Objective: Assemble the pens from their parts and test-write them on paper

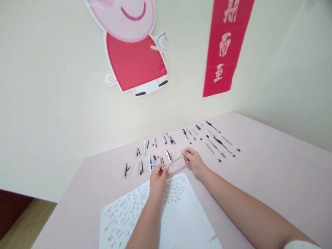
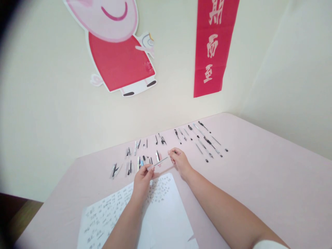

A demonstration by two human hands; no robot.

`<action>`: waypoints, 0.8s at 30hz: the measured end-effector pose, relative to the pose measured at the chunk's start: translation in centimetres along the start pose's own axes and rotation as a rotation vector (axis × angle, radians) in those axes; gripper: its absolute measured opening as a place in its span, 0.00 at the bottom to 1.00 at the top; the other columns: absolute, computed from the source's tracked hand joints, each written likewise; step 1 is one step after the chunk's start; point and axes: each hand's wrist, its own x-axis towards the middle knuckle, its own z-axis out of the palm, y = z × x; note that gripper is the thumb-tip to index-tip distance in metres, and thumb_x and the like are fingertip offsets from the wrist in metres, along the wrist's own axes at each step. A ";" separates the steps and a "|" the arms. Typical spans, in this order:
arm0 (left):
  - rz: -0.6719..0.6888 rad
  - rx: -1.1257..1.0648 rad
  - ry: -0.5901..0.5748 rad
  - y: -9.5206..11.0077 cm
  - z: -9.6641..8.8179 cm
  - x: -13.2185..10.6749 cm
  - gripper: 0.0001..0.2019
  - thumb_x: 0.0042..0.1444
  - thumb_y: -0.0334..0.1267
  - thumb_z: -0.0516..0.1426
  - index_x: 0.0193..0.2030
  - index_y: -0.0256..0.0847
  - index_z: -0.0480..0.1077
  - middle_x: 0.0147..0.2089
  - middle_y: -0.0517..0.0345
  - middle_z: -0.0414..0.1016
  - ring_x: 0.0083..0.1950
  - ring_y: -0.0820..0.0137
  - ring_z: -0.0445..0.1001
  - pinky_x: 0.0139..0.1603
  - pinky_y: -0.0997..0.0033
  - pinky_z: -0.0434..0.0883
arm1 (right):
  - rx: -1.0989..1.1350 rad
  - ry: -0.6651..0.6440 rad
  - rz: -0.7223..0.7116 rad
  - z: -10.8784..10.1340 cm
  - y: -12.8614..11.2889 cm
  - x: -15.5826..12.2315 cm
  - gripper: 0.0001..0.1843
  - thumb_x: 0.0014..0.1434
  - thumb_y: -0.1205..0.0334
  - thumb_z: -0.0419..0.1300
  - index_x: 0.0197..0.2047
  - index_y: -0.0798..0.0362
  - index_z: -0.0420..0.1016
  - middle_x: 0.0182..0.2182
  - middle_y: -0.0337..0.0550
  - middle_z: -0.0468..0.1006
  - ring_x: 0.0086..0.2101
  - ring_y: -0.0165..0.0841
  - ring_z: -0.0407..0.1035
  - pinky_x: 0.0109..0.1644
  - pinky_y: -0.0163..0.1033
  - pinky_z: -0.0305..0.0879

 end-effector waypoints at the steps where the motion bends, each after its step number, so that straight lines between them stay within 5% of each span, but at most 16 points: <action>1: -0.030 -0.053 0.005 0.0 0.0 0.0 0.11 0.46 0.44 0.59 0.31 0.38 0.71 0.23 0.64 0.65 0.25 0.75 0.63 0.27 0.76 0.61 | -0.034 0.001 -0.011 -0.2 0.0 0.1 0.14 0.48 0.53 0.61 0.23 0.53 0.63 0.12 0.27 0.57 0.15 0.23 0.48 0.20 0.31 0.43; 8: -0.124 -0.337 0.091 0.2 -0.3 0.3 0.12 0.46 0.45 0.61 0.28 0.38 0.66 0.23 0.65 0.65 0.25 0.78 0.62 0.29 0.78 0.60 | -0.664 -0.228 -0.329 0.2 0.1 -0.8 0.10 0.55 0.59 0.56 0.28 0.55 0.73 0.22 0.38 0.72 0.25 0.28 0.63 0.31 0.33 0.57; 14: -0.153 -0.344 0.063 0.5 -0.3 0.2 0.15 0.44 0.46 0.62 0.24 0.38 0.63 0.20 0.66 0.64 0.23 0.78 0.62 0.28 0.78 0.60 | -1.065 -0.483 -0.642 1.2 -0.8 -2.1 0.07 0.56 0.61 0.58 0.36 0.53 0.75 0.29 0.43 0.77 0.34 0.32 0.67 0.41 0.36 0.59; 20: -0.135 -0.292 0.015 0.1 -0.3 0.2 0.15 0.46 0.46 0.61 0.23 0.38 0.63 0.20 0.66 0.64 0.23 0.78 0.61 0.27 0.78 0.59 | -1.173 -0.460 -0.581 2.0 -1.3 -3.0 0.06 0.53 0.66 0.57 0.36 0.54 0.72 0.30 0.41 0.76 0.32 0.30 0.67 0.37 0.33 0.58; 24: -0.157 -0.281 0.001 0.1 -0.2 0.2 0.13 0.46 0.46 0.61 0.32 0.38 0.68 0.23 0.65 0.66 0.23 0.78 0.62 0.27 0.78 0.59 | -1.308 -0.383 -0.453 1.9 -1.9 -3.0 0.06 0.54 0.65 0.54 0.34 0.54 0.71 0.31 0.42 0.75 0.32 0.30 0.68 0.36 0.32 0.57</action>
